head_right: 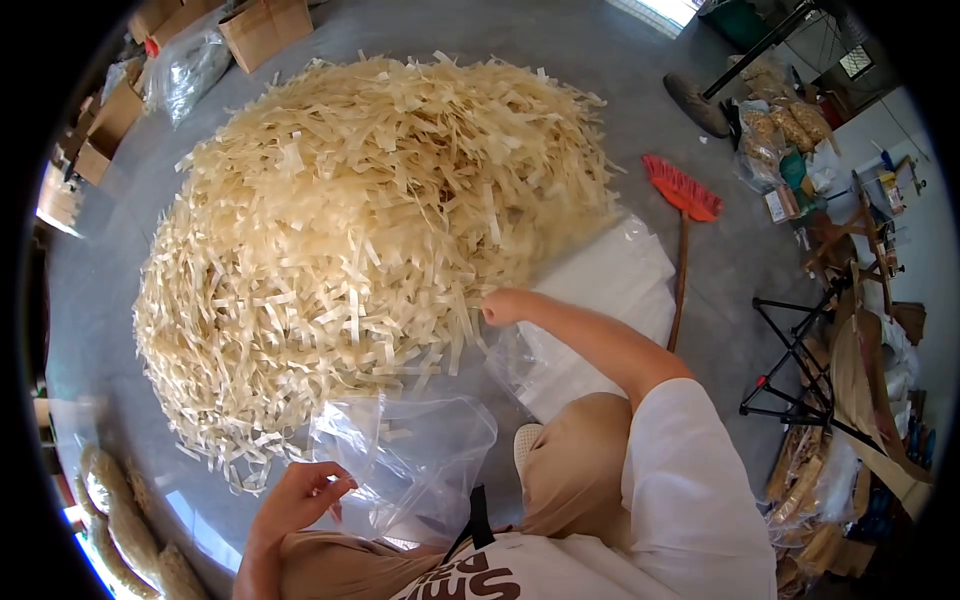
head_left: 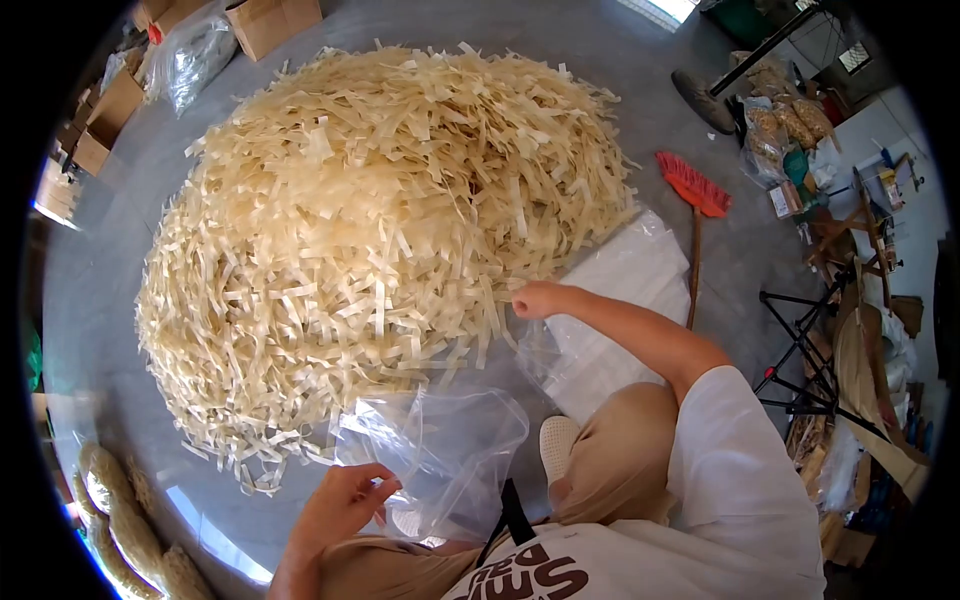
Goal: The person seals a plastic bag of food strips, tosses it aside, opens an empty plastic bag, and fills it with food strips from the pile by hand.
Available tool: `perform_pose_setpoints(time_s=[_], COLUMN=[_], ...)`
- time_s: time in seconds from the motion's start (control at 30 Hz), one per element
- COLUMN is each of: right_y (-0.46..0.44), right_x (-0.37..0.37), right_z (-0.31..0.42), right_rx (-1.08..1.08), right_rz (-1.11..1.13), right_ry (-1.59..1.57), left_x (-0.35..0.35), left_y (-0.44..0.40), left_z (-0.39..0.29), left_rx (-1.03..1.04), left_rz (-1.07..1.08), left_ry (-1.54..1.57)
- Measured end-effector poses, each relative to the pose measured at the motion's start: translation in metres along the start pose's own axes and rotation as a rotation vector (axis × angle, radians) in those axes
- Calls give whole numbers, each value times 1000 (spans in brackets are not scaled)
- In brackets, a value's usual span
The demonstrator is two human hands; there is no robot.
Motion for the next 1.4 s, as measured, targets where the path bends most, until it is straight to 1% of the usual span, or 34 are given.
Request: perform_pose_setpoints(time_s=[0.07,0.1,0.17,0.2,0.27,0.3,0.37,0.4,0.47,0.5,0.57,0.7,0.77,0.8,0.87,0.9,0.97,1.0,1.07,1.1,1.17,1.2,1.27,1.3,1.33,1.4], right_y=[10,17,42,45,43,47,46,45,38,35,34,41,48,45,45,41,28,32,42,41,50,55,72,71,66,53], right_x=[43,52,44,40,30,25,34,38,66,74,90,81,50,46,21,21,30,19,14,14,37,35,33,34,41,46], right_z=[-7,-9,1,4,-14,-17,-16,-19,-24,-24,-20,-16,-17,-17,-28,-34,-49,-44,-17,-11,23,33,57,61,60,50], right_rx=[-190,-196,-324,-324,100,104,26,26,-40,-40,-153,-106,-33,-33,23,23,24,15,110,98,2,-9,-134,-195,-200,-93], right_rz=[-292,-293,-643,-637,-471,-464,-219,-219,-145,-146,-130,-58,-117,-120,-375,-380,-302,-301,198,203,683,684,640,573,568,508], right_ry=[83,80,191,186,7,7,312,308,467,463,436,437,-92,-92,-743,-745,-996,-999,-1065,-1063,-1159,-1154,-766,-781,-781,-970], left_x=[-1,-1,-3,-3,-1,0,0,0,0,0,-2,-4,-4,-2,-1,-1,0,0,-4,-7,-11,-14,-16,-17,-18,-23], left_y=[-4,-5,-3,-3,-3,-5,-9,-12,-19,-21,-25,-31,-35,-37,-43,-45,-48,-48,-49,-49,-49,-48,-48,-49,-51,-55], left_z=[1,0,1,2,6,4,-3,-3,-3,-1,1,7,6,8,6,3,-3,-3,-2,-1,5,11,22,26,32,47], left_rx=[0,-5,-82,-88,-103,-104,-76,-78,-63,-65,-56,-69,-69,-66,79,81,72,69,118,94,54,21,-10,-24,-37,-34], left_rz=[-21,-24,-21,-16,-15,-8,-4,-2,9,11,-26,-52,-73,-74,-131,-130,-182,-189,-239,-250,-309,-356,-392,-410,-426,-415], left_ry=[20,17,-28,-25,-4,2,-5,-7,3,-1,61,77,162,160,301,296,428,422,443,388,409,431,472,523,574,571])
Point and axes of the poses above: each hand's wrist, its own y-axis away from the middle knuckle, its own x-axis out of the palm, z = x × y, the point moved 6 cm from there along -y, towards the middle knuckle, and after that the axes turned 12 degrees about x, right-handed, at the moved point
